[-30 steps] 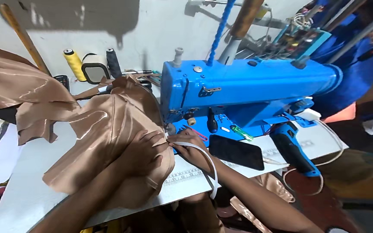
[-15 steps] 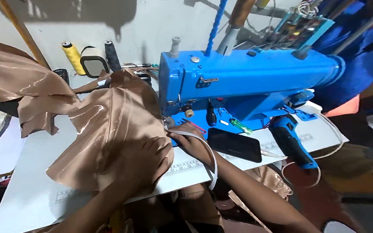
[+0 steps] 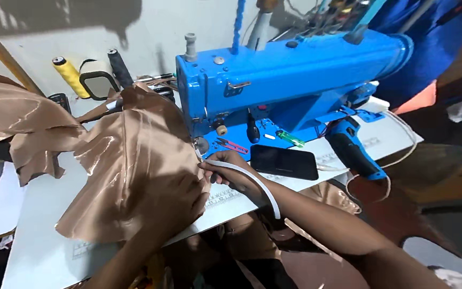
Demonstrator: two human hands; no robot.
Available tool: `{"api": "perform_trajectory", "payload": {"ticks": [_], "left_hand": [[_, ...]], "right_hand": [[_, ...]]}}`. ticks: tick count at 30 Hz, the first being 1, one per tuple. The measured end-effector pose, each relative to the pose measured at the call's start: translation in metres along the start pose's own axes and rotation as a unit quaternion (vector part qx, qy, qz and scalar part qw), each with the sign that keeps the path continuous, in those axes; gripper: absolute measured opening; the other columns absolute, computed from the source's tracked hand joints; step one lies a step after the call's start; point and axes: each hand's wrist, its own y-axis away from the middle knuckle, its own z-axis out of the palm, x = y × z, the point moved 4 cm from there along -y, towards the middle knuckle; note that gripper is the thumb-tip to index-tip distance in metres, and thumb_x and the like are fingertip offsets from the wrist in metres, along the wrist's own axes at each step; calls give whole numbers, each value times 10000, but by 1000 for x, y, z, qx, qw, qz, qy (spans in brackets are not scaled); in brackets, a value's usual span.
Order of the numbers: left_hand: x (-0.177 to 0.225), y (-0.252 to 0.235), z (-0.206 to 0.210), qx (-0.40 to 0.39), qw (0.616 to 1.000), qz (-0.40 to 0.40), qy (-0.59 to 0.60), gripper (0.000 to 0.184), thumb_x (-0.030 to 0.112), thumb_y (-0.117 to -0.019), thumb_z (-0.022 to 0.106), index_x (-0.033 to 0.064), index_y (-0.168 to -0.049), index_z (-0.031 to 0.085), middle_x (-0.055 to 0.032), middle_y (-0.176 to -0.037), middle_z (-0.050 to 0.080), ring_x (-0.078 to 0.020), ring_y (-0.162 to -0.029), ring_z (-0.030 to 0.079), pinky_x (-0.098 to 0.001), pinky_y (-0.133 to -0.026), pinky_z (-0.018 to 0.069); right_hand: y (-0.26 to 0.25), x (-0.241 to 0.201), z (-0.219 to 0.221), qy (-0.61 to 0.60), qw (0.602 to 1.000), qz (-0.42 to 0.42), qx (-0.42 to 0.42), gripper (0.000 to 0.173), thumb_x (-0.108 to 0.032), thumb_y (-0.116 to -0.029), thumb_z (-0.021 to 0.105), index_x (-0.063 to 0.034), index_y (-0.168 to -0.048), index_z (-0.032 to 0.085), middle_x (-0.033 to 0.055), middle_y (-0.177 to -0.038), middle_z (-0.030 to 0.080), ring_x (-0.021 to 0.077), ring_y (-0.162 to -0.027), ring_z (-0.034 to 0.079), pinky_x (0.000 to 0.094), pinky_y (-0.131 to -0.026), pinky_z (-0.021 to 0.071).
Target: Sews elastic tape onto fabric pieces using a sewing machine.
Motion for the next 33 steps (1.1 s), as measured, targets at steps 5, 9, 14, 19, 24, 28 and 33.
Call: {"api": "perform_trajectory", "payload": {"ticks": [5,9,14,19,24,28,33], "left_hand": [[1,-1,0,27,999,-20,-8,274,282,-985,558,106,-974,766,-89,-1013,746,-277,-970,721,-443,-814,581],[3,-3,-8,58,998,1,-23,274,250,-1004,534,99,-976,760,-92,-1015,752,-271,-970,725,-436,-852,570],[1,-3,-8,71,997,28,-29,268,249,-1016,528,108,-997,755,-79,-1025,750,-255,-991,714,-413,-893,554],[1,-5,-9,88,995,37,-11,246,233,-1005,553,96,-994,757,-88,-1017,744,-256,-977,702,-399,-880,540],[-7,-9,-8,120,990,63,24,213,217,-999,577,123,-1047,763,-76,-1027,739,-225,-983,676,-362,-890,495],[-7,-16,-7,110,989,88,38,211,210,-989,580,97,-999,757,-100,-968,730,-248,-916,677,-374,-825,501],[-6,-15,-5,122,986,105,36,200,196,-993,585,89,-995,754,-106,-985,733,-243,-961,677,-351,-871,499]], "right_hand": [[0,0,-1,-17,999,33,-5,163,-114,-1024,622,44,-993,647,31,-671,689,1,-447,549,132,-417,424],[-3,-2,-3,11,1000,15,-10,166,-106,-1035,602,51,-1026,656,26,-669,650,7,-449,525,138,-423,420],[-9,1,0,-62,998,29,-14,150,-106,-1024,615,43,-1024,636,23,-674,628,13,-451,536,137,-421,439],[-12,2,9,-60,997,39,-20,168,-119,-972,702,24,-969,614,-5,-606,568,13,-437,508,138,-418,422],[-12,1,10,-65,996,56,-23,115,-69,-976,677,16,-940,608,-16,-600,550,-8,-424,478,124,-399,396],[-10,0,8,-36,997,58,-42,129,-90,-1016,621,1,-926,605,-23,-608,575,-26,-423,464,115,-401,370],[-8,-2,5,20,1000,15,-16,229,-199,-986,701,16,-980,621,-9,-599,509,17,-445,456,154,-448,404]]}}
